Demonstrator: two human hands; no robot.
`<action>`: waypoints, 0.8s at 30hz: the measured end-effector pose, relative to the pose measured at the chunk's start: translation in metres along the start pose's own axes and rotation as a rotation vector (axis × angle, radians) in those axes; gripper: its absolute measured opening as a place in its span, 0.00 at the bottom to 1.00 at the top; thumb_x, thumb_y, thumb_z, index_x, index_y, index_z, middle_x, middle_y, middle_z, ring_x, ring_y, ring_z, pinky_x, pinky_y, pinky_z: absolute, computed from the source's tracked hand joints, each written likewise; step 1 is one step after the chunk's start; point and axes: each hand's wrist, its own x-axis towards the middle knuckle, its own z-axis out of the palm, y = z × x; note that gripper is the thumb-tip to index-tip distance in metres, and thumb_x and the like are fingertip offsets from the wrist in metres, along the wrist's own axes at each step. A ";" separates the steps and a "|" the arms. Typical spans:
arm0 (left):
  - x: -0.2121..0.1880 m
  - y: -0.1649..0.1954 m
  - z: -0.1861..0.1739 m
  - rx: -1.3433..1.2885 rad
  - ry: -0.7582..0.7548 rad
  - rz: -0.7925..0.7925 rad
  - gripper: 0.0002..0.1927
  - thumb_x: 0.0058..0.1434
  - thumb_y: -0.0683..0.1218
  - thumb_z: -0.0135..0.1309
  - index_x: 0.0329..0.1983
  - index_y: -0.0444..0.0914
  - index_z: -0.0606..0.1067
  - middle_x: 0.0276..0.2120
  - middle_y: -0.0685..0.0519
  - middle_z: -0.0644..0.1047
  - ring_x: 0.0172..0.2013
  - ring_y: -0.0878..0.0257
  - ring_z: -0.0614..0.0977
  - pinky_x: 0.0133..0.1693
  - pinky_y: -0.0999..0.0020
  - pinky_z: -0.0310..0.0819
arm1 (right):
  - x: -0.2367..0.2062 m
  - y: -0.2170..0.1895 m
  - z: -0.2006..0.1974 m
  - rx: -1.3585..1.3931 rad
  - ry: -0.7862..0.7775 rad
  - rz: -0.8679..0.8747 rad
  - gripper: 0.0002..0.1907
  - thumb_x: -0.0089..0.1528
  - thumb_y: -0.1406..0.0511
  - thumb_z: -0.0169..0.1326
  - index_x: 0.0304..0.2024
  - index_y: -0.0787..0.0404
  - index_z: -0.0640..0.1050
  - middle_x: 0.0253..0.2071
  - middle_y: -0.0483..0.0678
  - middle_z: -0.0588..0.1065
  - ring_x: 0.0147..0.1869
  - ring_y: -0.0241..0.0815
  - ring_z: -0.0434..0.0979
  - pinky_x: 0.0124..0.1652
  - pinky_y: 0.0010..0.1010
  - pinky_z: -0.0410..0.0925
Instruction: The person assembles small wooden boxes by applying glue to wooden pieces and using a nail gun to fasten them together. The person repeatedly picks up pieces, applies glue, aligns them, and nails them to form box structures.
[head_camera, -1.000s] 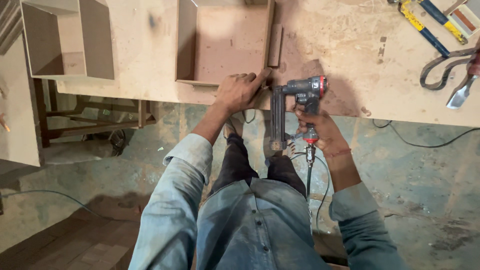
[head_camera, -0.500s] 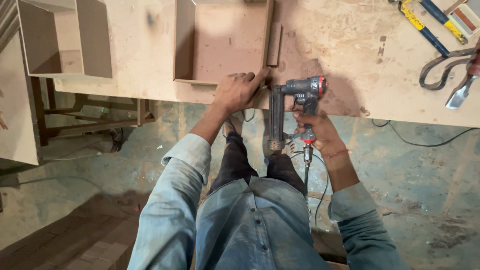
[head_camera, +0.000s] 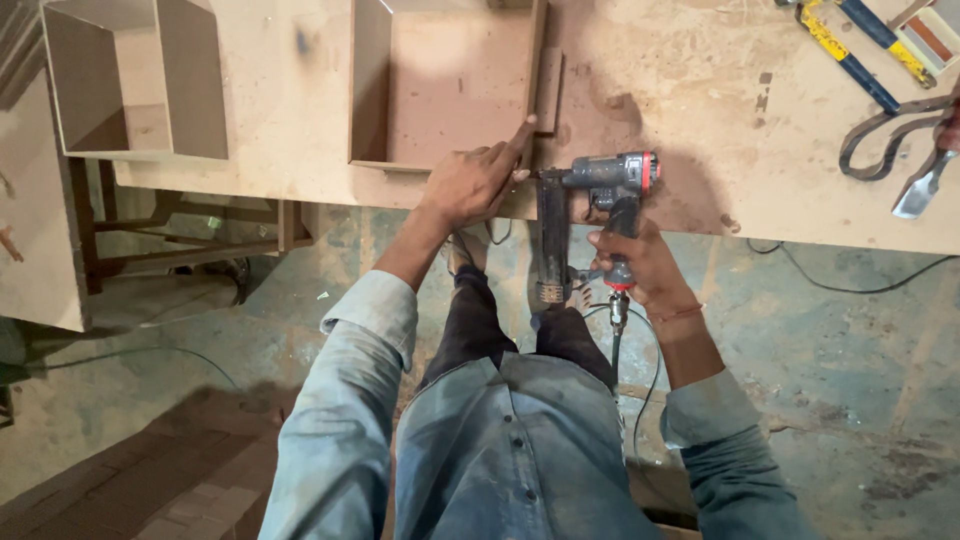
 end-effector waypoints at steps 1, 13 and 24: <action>0.000 0.000 0.001 0.023 -0.011 -0.010 0.36 0.76 0.56 0.41 0.80 0.40 0.46 0.40 0.47 0.80 0.36 0.47 0.82 0.36 0.51 0.76 | -0.001 -0.002 0.001 -0.010 0.001 0.002 0.13 0.57 0.73 0.61 0.44 0.65 0.74 0.26 0.42 0.71 0.25 0.33 0.71 0.32 0.30 0.72; 0.000 0.001 0.000 0.095 -0.037 -0.011 0.35 0.76 0.55 0.42 0.79 0.39 0.48 0.38 0.49 0.79 0.36 0.50 0.82 0.35 0.53 0.75 | 0.001 0.003 0.002 0.010 0.012 -0.009 0.13 0.57 0.74 0.61 0.42 0.64 0.72 0.24 0.43 0.72 0.24 0.34 0.72 0.31 0.31 0.73; 0.000 -0.001 -0.018 -0.146 0.110 -0.047 0.27 0.73 0.50 0.49 0.74 0.46 0.63 0.53 0.46 0.73 0.46 0.48 0.80 0.43 0.52 0.77 | -0.009 0.003 0.001 -0.025 -0.055 -0.081 0.09 0.58 0.73 0.61 0.37 0.66 0.73 0.23 0.43 0.70 0.24 0.34 0.71 0.33 0.32 0.73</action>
